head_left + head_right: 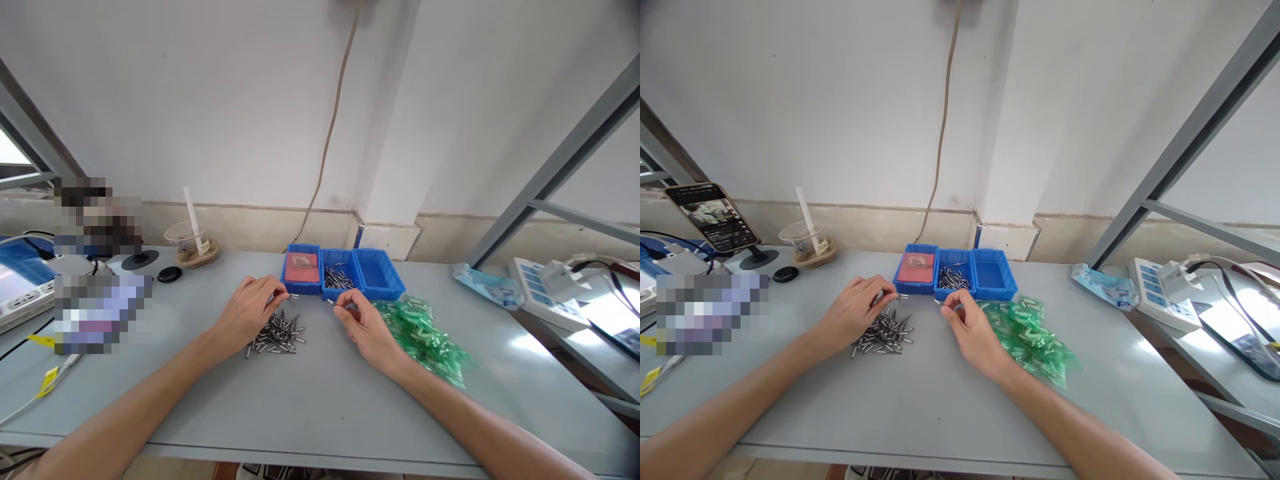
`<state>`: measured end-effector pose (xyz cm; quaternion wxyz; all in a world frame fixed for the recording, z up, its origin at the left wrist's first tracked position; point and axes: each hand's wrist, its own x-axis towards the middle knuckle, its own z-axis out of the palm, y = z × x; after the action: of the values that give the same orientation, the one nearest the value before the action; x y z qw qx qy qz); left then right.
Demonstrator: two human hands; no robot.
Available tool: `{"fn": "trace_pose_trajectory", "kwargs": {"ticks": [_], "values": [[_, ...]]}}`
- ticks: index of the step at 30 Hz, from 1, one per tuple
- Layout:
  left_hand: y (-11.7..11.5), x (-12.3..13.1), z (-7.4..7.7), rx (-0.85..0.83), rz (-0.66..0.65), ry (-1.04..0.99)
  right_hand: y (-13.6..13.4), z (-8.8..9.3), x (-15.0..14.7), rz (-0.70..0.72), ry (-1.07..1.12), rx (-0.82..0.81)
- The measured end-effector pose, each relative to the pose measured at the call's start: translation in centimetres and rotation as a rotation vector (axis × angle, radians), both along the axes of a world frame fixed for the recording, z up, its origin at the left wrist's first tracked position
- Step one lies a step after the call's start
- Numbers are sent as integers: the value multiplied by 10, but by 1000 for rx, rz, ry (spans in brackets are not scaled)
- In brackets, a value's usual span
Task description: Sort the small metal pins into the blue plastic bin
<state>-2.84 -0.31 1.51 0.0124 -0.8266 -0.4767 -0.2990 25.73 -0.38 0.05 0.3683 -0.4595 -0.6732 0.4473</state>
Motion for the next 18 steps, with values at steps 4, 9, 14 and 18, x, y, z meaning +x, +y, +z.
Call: {"fn": "trace_pose_trajectory", "kwargs": {"ticks": [4,9,14,18], "values": [[1,0,-2,13,4,14,0,-1,0,-1,11,-9],[3,-2,-3,21,-5,37,1,-2,0,0,15,-8],[3,-2,-5,17,-3,44,0,-2,0,3,25,-14],[3,-2,-5,23,1,43,1,-2,1,1,28,-16]]}}
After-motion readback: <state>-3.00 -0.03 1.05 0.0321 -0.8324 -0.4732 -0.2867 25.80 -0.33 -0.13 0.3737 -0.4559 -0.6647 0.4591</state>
